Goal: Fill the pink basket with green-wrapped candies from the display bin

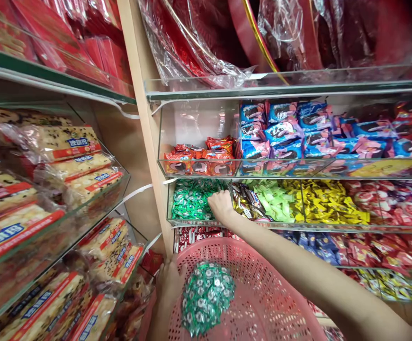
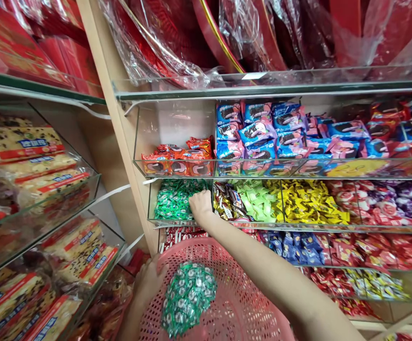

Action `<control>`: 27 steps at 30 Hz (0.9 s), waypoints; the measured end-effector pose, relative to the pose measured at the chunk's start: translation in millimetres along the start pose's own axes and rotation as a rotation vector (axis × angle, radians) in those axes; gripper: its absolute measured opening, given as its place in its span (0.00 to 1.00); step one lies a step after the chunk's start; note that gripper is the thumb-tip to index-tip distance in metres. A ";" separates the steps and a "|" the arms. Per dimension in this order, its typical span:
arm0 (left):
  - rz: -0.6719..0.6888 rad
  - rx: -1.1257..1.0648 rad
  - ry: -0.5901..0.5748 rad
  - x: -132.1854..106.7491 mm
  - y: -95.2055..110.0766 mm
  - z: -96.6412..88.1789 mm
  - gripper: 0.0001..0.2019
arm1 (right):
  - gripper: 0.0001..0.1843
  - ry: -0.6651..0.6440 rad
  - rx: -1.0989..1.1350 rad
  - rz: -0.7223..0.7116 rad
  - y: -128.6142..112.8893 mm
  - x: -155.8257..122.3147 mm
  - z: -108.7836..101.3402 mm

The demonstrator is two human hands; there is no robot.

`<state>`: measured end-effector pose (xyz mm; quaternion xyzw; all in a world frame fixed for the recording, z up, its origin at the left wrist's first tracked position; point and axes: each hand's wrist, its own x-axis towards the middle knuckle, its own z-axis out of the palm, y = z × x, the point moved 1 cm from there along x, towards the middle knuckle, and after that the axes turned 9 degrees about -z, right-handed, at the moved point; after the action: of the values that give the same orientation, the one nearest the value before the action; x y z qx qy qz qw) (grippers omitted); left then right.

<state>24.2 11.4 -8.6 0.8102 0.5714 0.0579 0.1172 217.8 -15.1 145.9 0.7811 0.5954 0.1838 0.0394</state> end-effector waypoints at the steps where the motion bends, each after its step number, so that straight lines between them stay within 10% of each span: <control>1: -0.004 0.004 -0.003 0.3 0.2 0.1 0.24 | 0.16 0.008 0.013 0.006 0.4 -0.4 -1.1; 19: -0.008 -0.001 0.014 0.0 0.2 0.5 0.23 | 0.14 0.165 0.229 -0.090 13.3 -39.8 -15.7; 27: 0.008 0.027 0.013 -0.4 1.7 -0.5 0.23 | 0.14 0.077 0.476 -0.455 -22.1 -124.7 59.4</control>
<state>25.5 10.6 -7.6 0.8137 0.5694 0.0559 0.1025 189.5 -117.2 54.6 0.6079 0.7819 0.0556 -0.1266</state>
